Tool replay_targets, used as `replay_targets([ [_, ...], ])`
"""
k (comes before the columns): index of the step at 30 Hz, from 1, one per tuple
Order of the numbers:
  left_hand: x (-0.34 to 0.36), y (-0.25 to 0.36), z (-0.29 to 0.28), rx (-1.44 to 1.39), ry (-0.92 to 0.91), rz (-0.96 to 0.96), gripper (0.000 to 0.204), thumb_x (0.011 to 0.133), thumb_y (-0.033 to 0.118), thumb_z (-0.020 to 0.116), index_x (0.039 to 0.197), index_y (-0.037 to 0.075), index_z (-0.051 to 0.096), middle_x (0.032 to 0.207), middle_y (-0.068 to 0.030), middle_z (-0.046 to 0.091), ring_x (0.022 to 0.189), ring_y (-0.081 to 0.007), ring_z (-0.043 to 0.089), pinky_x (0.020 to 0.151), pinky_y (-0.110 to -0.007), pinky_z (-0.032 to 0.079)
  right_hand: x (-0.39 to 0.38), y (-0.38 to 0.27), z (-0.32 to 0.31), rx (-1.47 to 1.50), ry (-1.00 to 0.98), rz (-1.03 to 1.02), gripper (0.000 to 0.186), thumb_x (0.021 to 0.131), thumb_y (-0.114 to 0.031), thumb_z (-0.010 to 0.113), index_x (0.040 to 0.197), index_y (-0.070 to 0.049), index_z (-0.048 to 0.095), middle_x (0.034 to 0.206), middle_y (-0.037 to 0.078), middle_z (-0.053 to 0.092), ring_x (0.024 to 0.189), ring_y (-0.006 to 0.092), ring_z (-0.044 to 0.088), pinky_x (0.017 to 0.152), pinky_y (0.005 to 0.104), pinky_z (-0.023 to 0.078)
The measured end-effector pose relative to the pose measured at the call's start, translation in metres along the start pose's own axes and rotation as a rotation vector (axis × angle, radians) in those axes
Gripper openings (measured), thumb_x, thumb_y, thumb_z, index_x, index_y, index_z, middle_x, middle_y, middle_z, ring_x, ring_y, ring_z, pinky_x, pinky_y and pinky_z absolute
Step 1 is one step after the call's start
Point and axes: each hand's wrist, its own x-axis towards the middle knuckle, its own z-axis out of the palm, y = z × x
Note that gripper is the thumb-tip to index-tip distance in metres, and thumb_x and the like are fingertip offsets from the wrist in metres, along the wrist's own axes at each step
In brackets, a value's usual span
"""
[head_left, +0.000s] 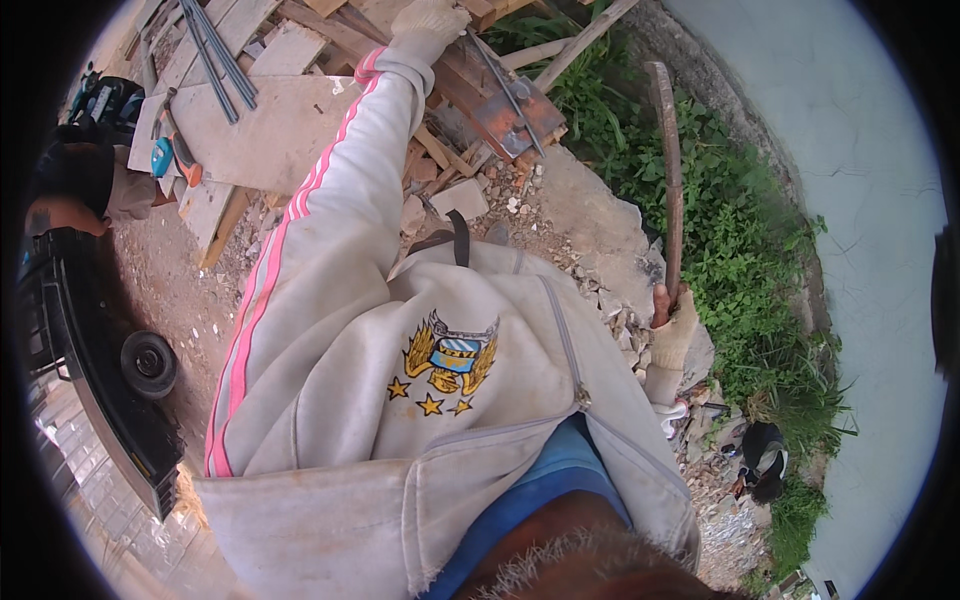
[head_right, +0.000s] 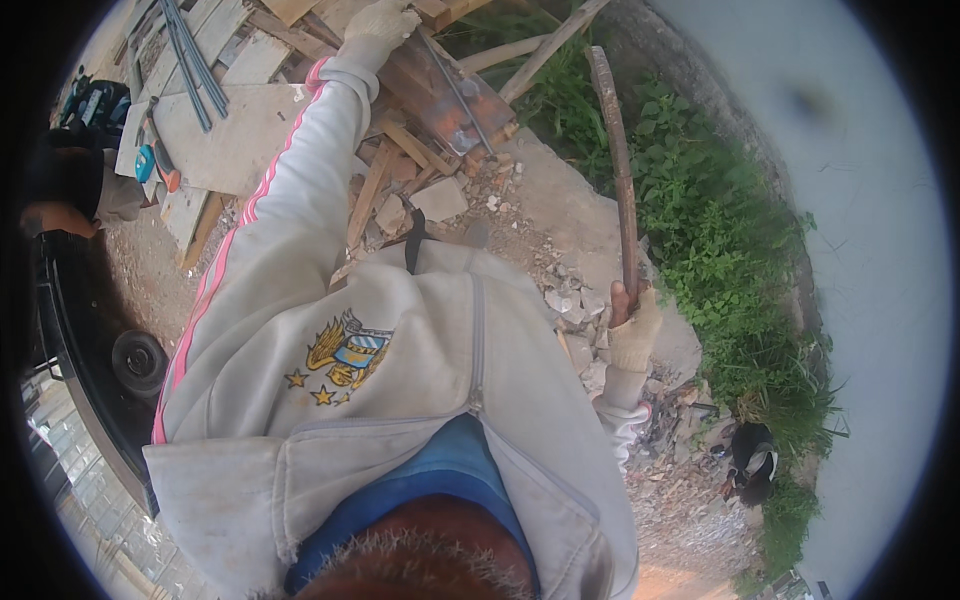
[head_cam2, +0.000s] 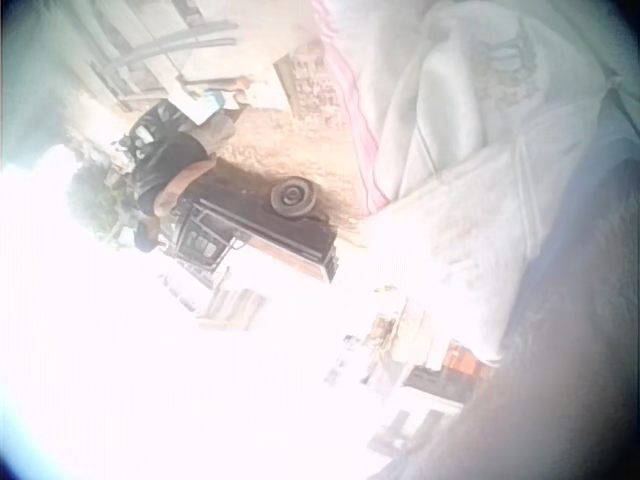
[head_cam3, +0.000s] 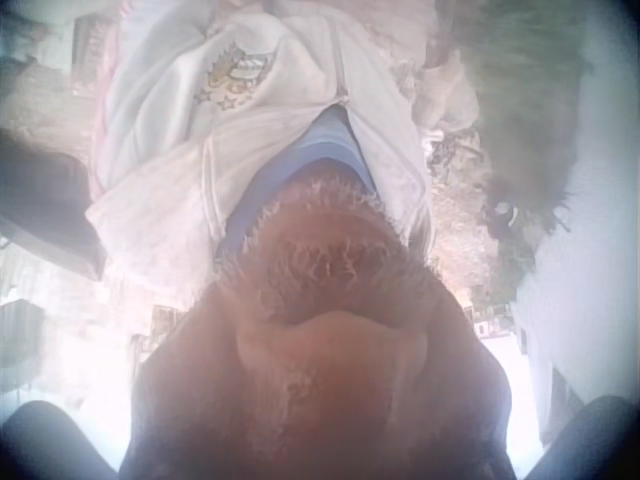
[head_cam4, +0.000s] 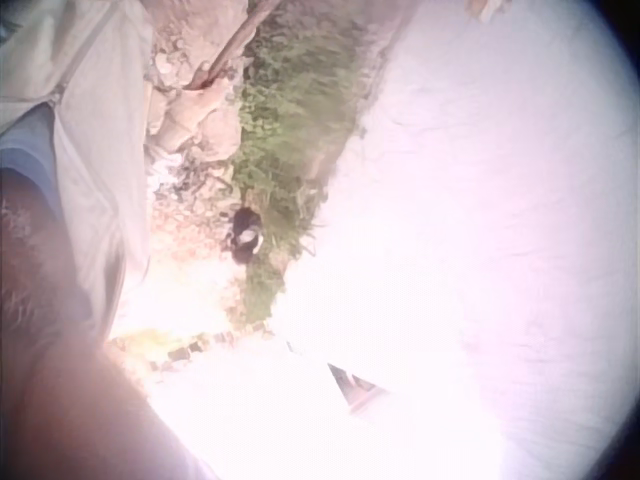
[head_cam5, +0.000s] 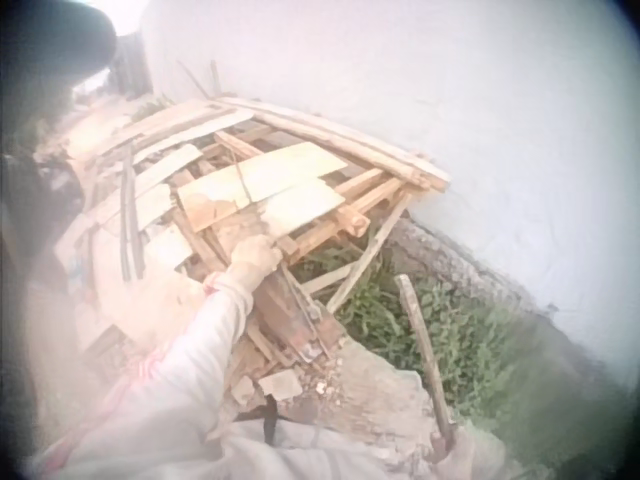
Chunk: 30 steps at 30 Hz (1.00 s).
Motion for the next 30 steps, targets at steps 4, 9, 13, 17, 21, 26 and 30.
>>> replay_targets([
  [4,-0.018,0.013,-0.017,-0.092,0.001,-0.036,0.029,0.082,0.029,0.060,0.095,0.011,0.080,0.081,-0.0139,0.075,0.084,-0.0333,0.074,0.079,-0.044,0.057,0.016,0.000,-0.026,-0.255,-0.201,-0.125,0.037,0.099,-0.034,0.072,0.089,0.000,0.061,0.068,0.009,0.054,0.060,0.0230,0.051,0.056,0.0370,0.040],
  [9,-0.016,0.009,-0.005,-0.084,0.087,-0.008,0.029,0.081,0.031,0.062,0.089,0.010,0.080,0.087,-0.0169,0.076,0.089,-0.0360,0.074,0.081,-0.046,0.057,0.054,-0.023,-0.051,-0.404,-0.388,-0.140,0.034,0.093,-0.031,0.076,0.087,0.000,0.065,0.068,0.020,0.062,0.062,0.0408,0.062,0.057,0.0440,0.046],
  [13,-0.018,0.007,-0.010,-0.045,0.089,-0.011,0.027,0.080,0.029,0.062,0.086,0.010,0.080,0.088,-0.0168,0.076,0.090,-0.0362,0.073,0.082,-0.046,0.057,0.101,-0.031,-0.061,-0.557,-0.398,-0.323,0.037,0.090,-0.035,0.079,0.085,-0.001,0.065,0.067,0.021,0.062,0.064,0.0432,0.063,0.056,0.0453,0.048],
  [17,-0.016,0.010,-0.005,-0.029,0.105,0.036,0.027,0.082,0.028,0.062,0.084,0.008,0.080,0.086,-0.0183,0.075,0.089,-0.0360,0.074,0.082,-0.047,0.057,0.141,-0.036,-0.071,-0.739,-0.359,-0.481,0.043,0.088,-0.041,0.080,0.081,-0.002,0.062,0.065,0.020,0.061,0.064,0.0436,0.064,0.057,0.0457,0.050],
  [21,-0.015,0.009,-0.003,-0.017,0.106,0.040,0.027,0.083,0.027,0.062,0.083,0.006,0.079,0.085,-0.0197,0.075,0.087,-0.0363,0.074,0.082,-0.047,0.057,0.196,-0.017,-0.074,-0.916,-0.383,-0.506,0.010,0.078,-0.008,0.068,0.084,-0.004,0.060,0.075,0.022,0.065,0.079,0.0450,0.066,0.068,0.0516,0.051],
  [26,-0.014,0.009,-0.003,0.014,0.090,-0.003,0.027,0.084,0.027,0.062,0.087,0.007,0.080,0.088,-0.0182,0.076,0.090,-0.0357,0.074,0.083,-0.047,0.057,0.230,-0.043,-0.072,-0.918,-0.436,-0.561,0.010,0.075,-0.004,0.066,0.084,-0.005,0.061,0.076,0.022,0.064,0.080,0.0455,0.065,0.069,0.0519,0.050],
  [30,-0.010,0.009,-0.001,0.005,0.062,-0.036,0.028,0.084,0.028,0.062,0.093,0.008,0.080,0.091,-0.0165,0.076,0.094,-0.0348,0.074,0.086,-0.047,0.057,0.241,-0.043,-0.071,-0.900,-0.452,-0.589,0.014,0.077,-0.011,0.073,0.083,-0.006,0.062,0.075,0.020,0.065,0.078,0.0438,0.065,0.068,0.0514,0.050],
])
